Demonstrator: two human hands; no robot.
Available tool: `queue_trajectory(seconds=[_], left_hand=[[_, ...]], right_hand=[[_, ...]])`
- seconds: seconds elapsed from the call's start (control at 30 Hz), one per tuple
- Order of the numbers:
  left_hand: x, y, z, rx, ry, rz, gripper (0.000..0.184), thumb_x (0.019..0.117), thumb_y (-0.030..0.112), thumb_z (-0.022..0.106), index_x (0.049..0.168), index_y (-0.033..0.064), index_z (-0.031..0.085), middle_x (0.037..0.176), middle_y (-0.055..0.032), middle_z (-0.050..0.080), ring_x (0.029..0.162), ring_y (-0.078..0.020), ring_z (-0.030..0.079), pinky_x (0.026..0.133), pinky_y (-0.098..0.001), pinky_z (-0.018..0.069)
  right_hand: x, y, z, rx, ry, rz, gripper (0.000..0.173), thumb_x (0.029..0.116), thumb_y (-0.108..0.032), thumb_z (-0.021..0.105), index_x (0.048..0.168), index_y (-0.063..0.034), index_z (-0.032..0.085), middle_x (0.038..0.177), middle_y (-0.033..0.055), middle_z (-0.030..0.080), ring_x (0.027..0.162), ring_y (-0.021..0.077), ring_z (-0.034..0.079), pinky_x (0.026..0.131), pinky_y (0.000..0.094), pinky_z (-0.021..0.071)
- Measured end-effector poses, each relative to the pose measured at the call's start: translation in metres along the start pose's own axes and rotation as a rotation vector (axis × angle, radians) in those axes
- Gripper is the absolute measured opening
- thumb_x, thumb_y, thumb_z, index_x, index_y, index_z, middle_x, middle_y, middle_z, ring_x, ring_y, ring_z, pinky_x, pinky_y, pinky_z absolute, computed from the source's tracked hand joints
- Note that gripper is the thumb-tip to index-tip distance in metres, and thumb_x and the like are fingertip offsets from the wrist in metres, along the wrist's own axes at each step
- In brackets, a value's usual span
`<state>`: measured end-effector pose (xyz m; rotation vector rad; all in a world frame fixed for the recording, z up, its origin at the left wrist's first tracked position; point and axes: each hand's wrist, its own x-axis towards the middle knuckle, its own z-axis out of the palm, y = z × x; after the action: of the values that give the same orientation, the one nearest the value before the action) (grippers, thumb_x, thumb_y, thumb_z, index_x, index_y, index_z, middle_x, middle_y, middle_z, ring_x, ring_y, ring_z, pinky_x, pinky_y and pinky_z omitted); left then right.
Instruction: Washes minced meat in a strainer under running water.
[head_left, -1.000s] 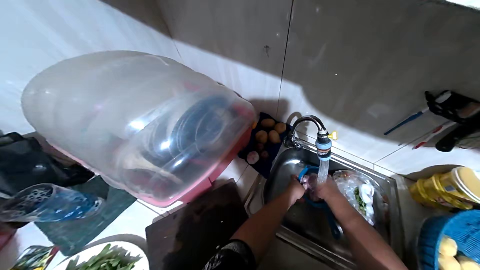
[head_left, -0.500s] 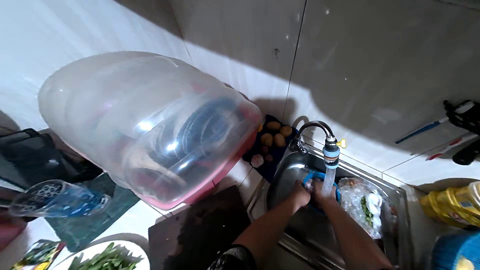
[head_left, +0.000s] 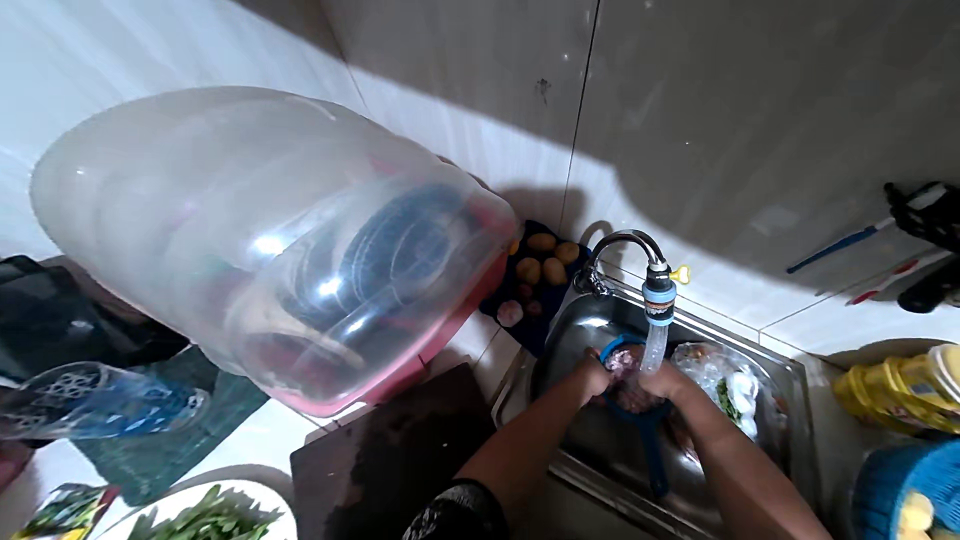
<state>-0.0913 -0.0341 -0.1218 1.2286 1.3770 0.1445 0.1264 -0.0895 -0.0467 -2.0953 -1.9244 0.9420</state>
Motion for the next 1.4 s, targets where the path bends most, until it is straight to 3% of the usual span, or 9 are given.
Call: queue_trajectory(seconds=[0.1, 0.3, 0.37, 0.6, 0.83, 0.93, 1.2, 1.4], left_hand=[[0.006, 0.001, 0.002, 0.032, -0.006, 0.010, 0.079, 0.0762, 0.029, 0.079, 0.144, 0.0295, 0.039, 0.114, -0.0101, 0.070, 0.096, -0.0294, 0.071, 0.070, -0.0574, 0.0617], [0.001, 0.003, -0.004, -0.032, -0.018, -0.033, 0.079, 0.0768, 0.025, 0.079, 0.145, 0.0311, 0.039, 0.115, -0.0121, 0.069, 0.093, -0.0329, 0.073, 0.065, -0.0606, 0.0627], [0.000, 0.004, -0.004, -0.026, -0.019, -0.048, 0.080, 0.0763, 0.026, 0.079, 0.145, 0.0305, 0.038, 0.114, -0.0124, 0.069, 0.092, -0.0328, 0.073, 0.065, -0.0599, 0.0626], [0.006, 0.001, 0.001, 0.005, -0.033, -0.015, 0.079, 0.0764, 0.025, 0.078, 0.144, 0.0320, 0.039, 0.114, -0.0105, 0.070, 0.094, -0.0313, 0.073, 0.066, -0.0594, 0.0623], [0.012, -0.002, 0.003, 0.024, -0.044, 0.008, 0.074, 0.0779, 0.026, 0.077, 0.142, 0.0313, 0.041, 0.114, -0.0106, 0.070, 0.094, -0.0314, 0.072, 0.065, -0.0593, 0.0620], [0.010, 0.000, 0.003, -0.001, -0.049, -0.002, 0.076, 0.0774, 0.025, 0.078, 0.143, 0.0314, 0.039, 0.113, -0.0113, 0.070, 0.093, -0.0323, 0.073, 0.065, -0.0599, 0.0624], [0.003, 0.004, 0.002, -0.010, -0.058, 0.025, 0.075, 0.0795, 0.027, 0.078, 0.144, 0.0294, 0.040, 0.114, -0.0106, 0.070, 0.093, -0.0310, 0.073, 0.066, -0.0585, 0.0629], [0.001, 0.007, 0.000, -0.069, -0.074, -0.005, 0.075, 0.0801, 0.024, 0.078, 0.144, 0.0304, 0.040, 0.115, -0.0128, 0.070, 0.094, -0.0339, 0.073, 0.067, -0.0608, 0.0631]], right_hand=[[0.010, 0.022, 0.015, -0.047, 0.066, -0.008, 0.060, 0.0824, -0.042, 0.077, 0.133, -0.0139, 0.064, 0.127, 0.0049, 0.069, 0.121, 0.0174, 0.063, 0.107, 0.0415, 0.0497], [0.009, 0.020, 0.014, -0.063, 0.083, 0.007, 0.066, 0.0789, -0.045, 0.080, 0.134, -0.0131, 0.063, 0.127, 0.0073, 0.069, 0.120, 0.0207, 0.064, 0.105, 0.0461, 0.0510], [0.009, 0.020, 0.013, -0.053, 0.087, -0.029, 0.066, 0.0782, -0.044, 0.080, 0.133, -0.0131, 0.063, 0.125, 0.0053, 0.070, 0.118, 0.0176, 0.064, 0.104, 0.0430, 0.0514], [0.023, 0.050, 0.033, -0.061, 0.119, -0.043, 0.052, 0.0830, -0.048, 0.075, 0.126, -0.0205, 0.068, 0.118, -0.0004, 0.072, 0.113, 0.0143, 0.067, 0.101, 0.0427, 0.0546], [0.020, 0.036, 0.023, -0.050, 0.140, -0.077, 0.043, 0.0872, -0.046, 0.071, 0.122, -0.0212, 0.070, 0.115, -0.0019, 0.073, 0.111, 0.0111, 0.067, 0.101, 0.0374, 0.0537], [0.022, 0.040, 0.023, -0.076, 0.138, -0.124, 0.042, 0.0838, -0.041, 0.076, 0.120, -0.0211, 0.071, 0.115, -0.0013, 0.073, 0.111, 0.0124, 0.067, 0.100, 0.0393, 0.0543], [0.013, 0.038, 0.009, 0.001, 0.192, -0.059, 0.052, 0.0816, -0.044, 0.079, 0.124, -0.0159, 0.069, 0.115, 0.0011, 0.073, 0.109, 0.0120, 0.067, 0.098, 0.0371, 0.0551], [0.020, 0.044, -0.003, 0.033, 0.004, -0.003, 0.064, 0.0806, -0.040, 0.081, 0.135, -0.0144, 0.061, 0.125, 0.0035, 0.069, 0.117, 0.0146, 0.064, 0.104, 0.0394, 0.0527]])
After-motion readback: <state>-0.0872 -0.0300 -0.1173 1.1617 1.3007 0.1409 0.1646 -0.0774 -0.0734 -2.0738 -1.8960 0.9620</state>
